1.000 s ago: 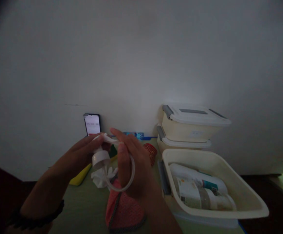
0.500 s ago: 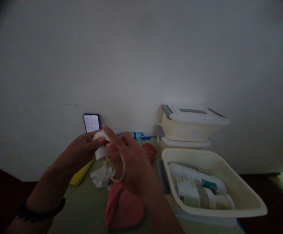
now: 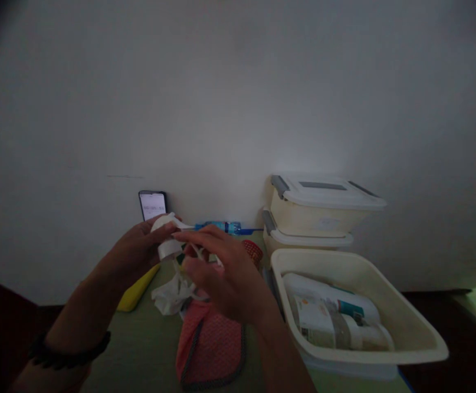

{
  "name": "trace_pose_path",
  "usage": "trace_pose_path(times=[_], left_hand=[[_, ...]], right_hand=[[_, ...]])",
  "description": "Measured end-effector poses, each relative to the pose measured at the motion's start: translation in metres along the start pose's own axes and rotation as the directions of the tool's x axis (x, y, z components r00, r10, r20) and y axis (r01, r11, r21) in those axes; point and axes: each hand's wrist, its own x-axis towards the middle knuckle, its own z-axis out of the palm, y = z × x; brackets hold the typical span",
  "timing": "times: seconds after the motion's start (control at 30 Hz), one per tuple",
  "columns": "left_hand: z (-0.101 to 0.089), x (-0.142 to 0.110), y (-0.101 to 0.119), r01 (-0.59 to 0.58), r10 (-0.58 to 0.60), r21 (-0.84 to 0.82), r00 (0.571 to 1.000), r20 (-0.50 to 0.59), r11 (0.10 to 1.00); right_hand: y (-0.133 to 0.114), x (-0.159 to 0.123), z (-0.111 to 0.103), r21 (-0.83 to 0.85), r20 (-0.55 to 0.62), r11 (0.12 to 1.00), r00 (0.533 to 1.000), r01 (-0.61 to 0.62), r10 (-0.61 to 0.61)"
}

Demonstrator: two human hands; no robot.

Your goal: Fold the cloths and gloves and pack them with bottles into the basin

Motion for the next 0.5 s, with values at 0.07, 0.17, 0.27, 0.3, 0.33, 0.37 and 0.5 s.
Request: trace_pose_path(times=[0.07, 0.17, 0.27, 0.3, 0.33, 0.37, 0.5], left_hand=[[0.002, 0.0, 0.0, -0.036, 0.035, -0.025, 0.999, -0.039, 0.999], [0.006, -0.002, 0.002, -0.07, 0.062, -0.074, 0.993, -0.104, 0.995], [0.01, -0.005, 0.005, -0.083, 0.07, -0.092, 0.988, -0.136, 0.992], [0.011, -0.006, 0.006, -0.085, 0.069, -0.102, 0.987, -0.147, 0.991], [0.012, -0.007, 0.007, -0.085, 0.067, -0.113, 0.986, -0.155, 0.99], [0.012, -0.008, 0.007, -0.087, 0.068, -0.118, 0.985, -0.159, 0.989], [0.01, -0.01, 0.004, -0.08, 0.082, 0.021, 0.986, -0.144, 0.997]], right_hand=[[0.0, 0.001, 0.003, -0.061, -0.054, 0.994, 0.994, -0.096, 0.092], [-0.003, 0.001, 0.007, -0.145, -0.156, 0.954, 0.958, -0.263, 0.241], [-0.01, 0.0, 0.01, -0.312, -0.264, 0.854, 0.902, -0.416, 0.342], [-0.013, -0.001, 0.012, -0.364, -0.268, 0.825, 0.897, -0.432, 0.351], [-0.016, -0.002, 0.013, -0.404, -0.259, 0.808, 0.901, -0.428, 0.348], [-0.018, -0.002, 0.015, -0.432, -0.241, 0.803, 0.91, -0.412, 0.337], [-0.021, -0.003, 0.024, -0.446, -0.22, 0.836, 0.945, -0.319, 0.243]])
